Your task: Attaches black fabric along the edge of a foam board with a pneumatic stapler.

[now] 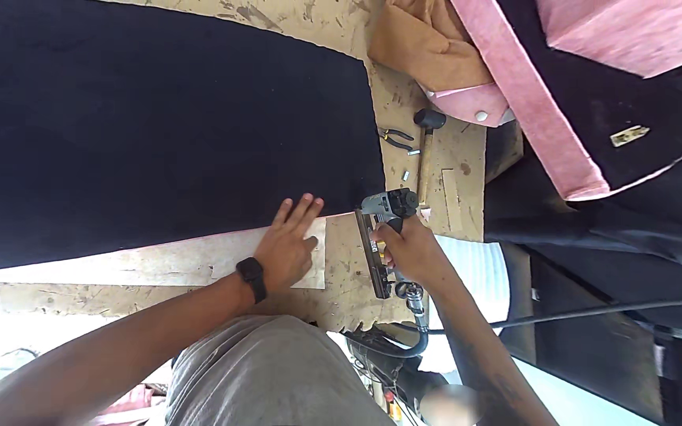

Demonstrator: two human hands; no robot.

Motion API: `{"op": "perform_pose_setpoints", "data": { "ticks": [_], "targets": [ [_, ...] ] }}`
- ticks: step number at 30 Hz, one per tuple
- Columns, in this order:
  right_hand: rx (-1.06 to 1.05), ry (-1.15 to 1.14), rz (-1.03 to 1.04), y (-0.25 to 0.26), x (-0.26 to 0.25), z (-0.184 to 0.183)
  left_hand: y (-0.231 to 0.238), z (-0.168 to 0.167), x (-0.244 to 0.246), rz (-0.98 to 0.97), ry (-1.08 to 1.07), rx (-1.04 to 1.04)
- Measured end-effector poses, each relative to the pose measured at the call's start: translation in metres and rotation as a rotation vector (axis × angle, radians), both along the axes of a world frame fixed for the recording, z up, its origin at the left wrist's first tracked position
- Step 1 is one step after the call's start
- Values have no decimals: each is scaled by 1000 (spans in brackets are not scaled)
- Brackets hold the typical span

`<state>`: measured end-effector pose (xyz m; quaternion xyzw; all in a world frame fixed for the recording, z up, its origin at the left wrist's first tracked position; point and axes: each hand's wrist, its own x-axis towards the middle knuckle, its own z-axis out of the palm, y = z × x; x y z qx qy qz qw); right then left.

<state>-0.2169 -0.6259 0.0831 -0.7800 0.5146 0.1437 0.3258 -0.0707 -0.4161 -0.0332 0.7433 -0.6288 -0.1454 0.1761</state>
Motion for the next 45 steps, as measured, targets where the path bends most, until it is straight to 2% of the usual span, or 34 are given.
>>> {"op": "perform_pose_setpoints", "data": {
  "ticks": [4, 8, 14, 23, 29, 35, 37, 40, 43, 45],
  "targets": [
    [30, -60, -26, 14, -4, 8, 27, -27, 4, -7, -114, 116],
    [61, -144, -34, 32, 4, 9, 26, -27, 1, -15, -130, 118],
    [74, -98, -22, 47, 18, 7, 32, -32, -4, -14, -126, 89],
    [75, -63, -7, 81, 37, 12, 41, -26, -1, -54, -106, 100],
    [70, -74, -14, 85, 42, 8, 49, -17, 4, -93, -78, 125],
    [106, -103, -11, 110, 54, 8, 86, -6, 17, -126, -54, 156],
    [93, -100, -6, 116, 57, 6, 99, -8, 21, -144, 29, 131],
    [89, -91, -6, 117, 60, 7, 130, -5, 42, 33, 191, -137],
    [75, -81, -27, 124, 62, 8, 159, -1, 97, 248, 51, -183],
    [73, -99, -49, 127, 59, 6, 175, -9, 127, 281, -59, -148]
  ]
}}
